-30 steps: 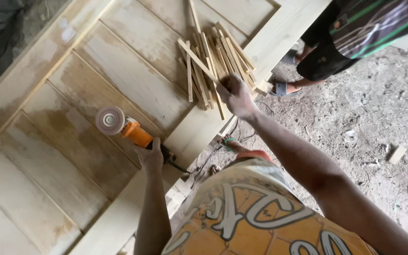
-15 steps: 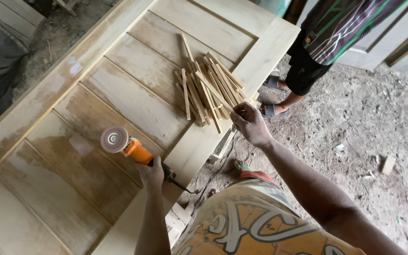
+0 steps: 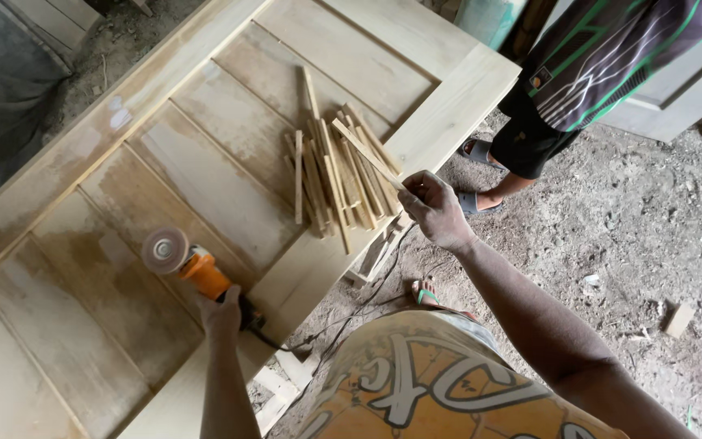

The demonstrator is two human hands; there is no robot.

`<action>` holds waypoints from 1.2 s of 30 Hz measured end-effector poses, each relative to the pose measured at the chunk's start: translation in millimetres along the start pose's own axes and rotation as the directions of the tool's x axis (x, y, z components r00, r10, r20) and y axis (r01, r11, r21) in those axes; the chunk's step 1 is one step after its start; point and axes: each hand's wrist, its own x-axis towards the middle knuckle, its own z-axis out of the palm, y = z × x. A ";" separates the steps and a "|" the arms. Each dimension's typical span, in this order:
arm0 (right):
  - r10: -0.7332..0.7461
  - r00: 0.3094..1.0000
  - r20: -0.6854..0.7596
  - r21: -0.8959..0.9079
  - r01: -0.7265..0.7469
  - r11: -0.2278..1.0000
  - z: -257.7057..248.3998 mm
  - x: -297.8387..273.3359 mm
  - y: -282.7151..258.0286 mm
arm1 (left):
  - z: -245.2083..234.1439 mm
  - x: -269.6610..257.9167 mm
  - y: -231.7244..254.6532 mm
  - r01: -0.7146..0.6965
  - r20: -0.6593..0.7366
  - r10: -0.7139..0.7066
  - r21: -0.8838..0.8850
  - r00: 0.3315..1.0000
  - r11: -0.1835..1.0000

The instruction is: The person sands a wooden door panel by hand with sandpaper and then uses a power sander to sand a series of small wooden sticks.

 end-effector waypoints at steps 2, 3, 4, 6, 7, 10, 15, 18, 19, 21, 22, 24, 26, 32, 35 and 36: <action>-0.005 1.000 0.018 0.014 0.005 1.000 -22.5 11.3 6.0 | -3.4 -3.7 14.1 0.036 0.003 -0.036 -0.006 0.999 0.999; -0.006 1.000 0.026 0.022 0.006 1.000 -32.9 15.4 9.9 | -6.0 -8.3 20.9 0.053 0.006 -0.053 -0.007 0.999 0.999; -0.019 0.999 0.033 0.008 0.019 1.000 -43.0 21.5 13.4 | -6.8 -13.1 28.4 0.068 0.006 -0.068 0.009 0.998 0.998; -0.044 0.998 0.049 -0.021 0.045 0.999 -61.0 31.3 19.7 | -12.8 -23.3 44.1 0.101 0.004 -0.102 0.041 0.995 0.994; -0.041 0.998 0.049 -0.025 0.042 0.999 -70.7 34.4 22.3 | -10.8 -23.9 53.4 0.166 0.004 -0.166 0.001 0.986 0.986; -0.052 0.997 0.057 -0.091 0.057 0.994 -95.5 48.6 30.8 | -6.7 -26.4 66.0 0.294 0.006 -0.294 -0.047 0.956 0.955; 0.014 0.995 0.100 -0.136 0.000 0.991 -111.8 45.9 43.1 | -20.0 -37.8 61.7 0.172 0.047 -0.176 0.073 0.983 0.982; -0.046 0.994 0.098 -0.130 0.059 0.990 -123.9 81.2 23.0 | 41.1 66.5 158.0 -0.001 0.024 0.003 -0.099 1.000 0.995; -0.049 0.994 0.093 -0.122 0.061 0.991 -116.1 88.1 23.7 | 44.5 100.3 185.9 -0.051 0.018 0.054 -0.130 0.998 0.990; 0.029 0.983 0.181 -0.152 -0.001 0.988 -102.9 72.3 41.5 | 33.4 75.6 169.5 0.000 -0.001 0.000 -0.172 1.000 0.985; 0.010 0.975 0.222 -0.165 0.027 0.986 -96.1 69.1 47.8 | 23.4 47.7 150.6 0.050 -0.006 -0.052 -0.181 0.999 0.982; -0.132 0.951 0.280 -0.151 0.180 0.972 -73.0 78.2 58.8 | 4.8 -9.4 100.0 0.142 -0.019 -0.148 -0.182 0.989 0.973; 0.005 0.918 0.398 -0.168 0.067 0.983 -47.2 82.0 63.2 | -3.8 -30.3 58.8 0.210 -0.077 -0.213 -0.036 0.974 0.977; -0.058 0.834 0.548 -0.320 0.273 0.907 64.1 85.1 49.6 | 7.6 -23.4 21.5 0.086 -0.160 -0.091 -0.036 0.983 0.996; -0.142 0.726 0.673 -0.274 0.422 0.864 133.2 88.4 40.2 | 8.8 -30.2 26.0 -0.003 -0.166 -0.008 -0.063 0.986 0.998; -0.108 0.740 0.664 -0.341 0.428 0.837 157.5 88.5 34.0 | 6.7 -24.3 32.4 0.080 -0.145 -0.074 0.033 0.987 0.996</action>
